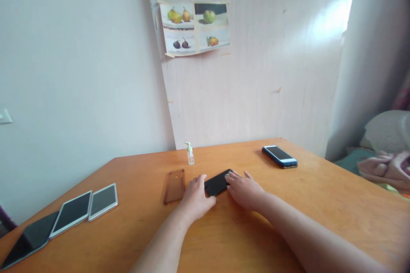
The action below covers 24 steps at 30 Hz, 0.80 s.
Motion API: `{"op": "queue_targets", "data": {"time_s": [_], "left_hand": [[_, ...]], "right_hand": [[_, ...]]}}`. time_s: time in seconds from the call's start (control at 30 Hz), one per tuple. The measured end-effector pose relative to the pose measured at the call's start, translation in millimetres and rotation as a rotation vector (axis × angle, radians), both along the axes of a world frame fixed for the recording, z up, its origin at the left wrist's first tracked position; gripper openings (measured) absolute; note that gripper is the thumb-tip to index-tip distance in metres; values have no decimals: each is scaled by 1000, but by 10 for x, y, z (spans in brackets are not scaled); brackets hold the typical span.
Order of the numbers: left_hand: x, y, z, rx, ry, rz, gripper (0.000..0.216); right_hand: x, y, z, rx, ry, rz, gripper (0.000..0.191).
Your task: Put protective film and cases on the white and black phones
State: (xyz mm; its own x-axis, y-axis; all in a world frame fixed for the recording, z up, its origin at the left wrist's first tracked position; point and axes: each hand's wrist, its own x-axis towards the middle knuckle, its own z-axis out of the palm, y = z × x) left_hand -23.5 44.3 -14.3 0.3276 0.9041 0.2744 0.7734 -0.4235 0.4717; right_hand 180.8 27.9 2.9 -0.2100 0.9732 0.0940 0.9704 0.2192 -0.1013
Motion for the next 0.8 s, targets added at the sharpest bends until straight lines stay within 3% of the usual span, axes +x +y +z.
{"op": "queue_targets", "data": {"time_s": [0.2, 0.27, 0.4, 0.47, 0.53, 0.67, 0.73, 0.8], "left_hand": [[-61, 3, 54, -70, 19, -5, 57], [-61, 6, 62, -84, 15, -3, 59], [-41, 1, 68, -85, 36, -3, 65], [-35, -2, 59, -72, 49, 5, 65], [-36, -2, 41, -59, 56, 9, 66], [-42, -3, 22, -54, 64, 15, 68], [-39, -11, 30, -56, 65, 16, 68], [-32, -22, 45, -58, 61, 14, 66]], "right_hand": [[-289, -247, 14, -20, 69, 419, 55], [-246, -219, 27, -17, 58, 390, 54], [-43, -60, 60, -8, -3, 118, 48], [-18, -37, 68, -7, -13, 54, 47], [-83, -86, 68, -1, 6, 124, 48], [-268, -240, 61, -34, 110, 417, 52], [-255, -233, 59, -48, 125, 436, 52], [-159, -159, 55, -39, 80, 337, 49]]}}
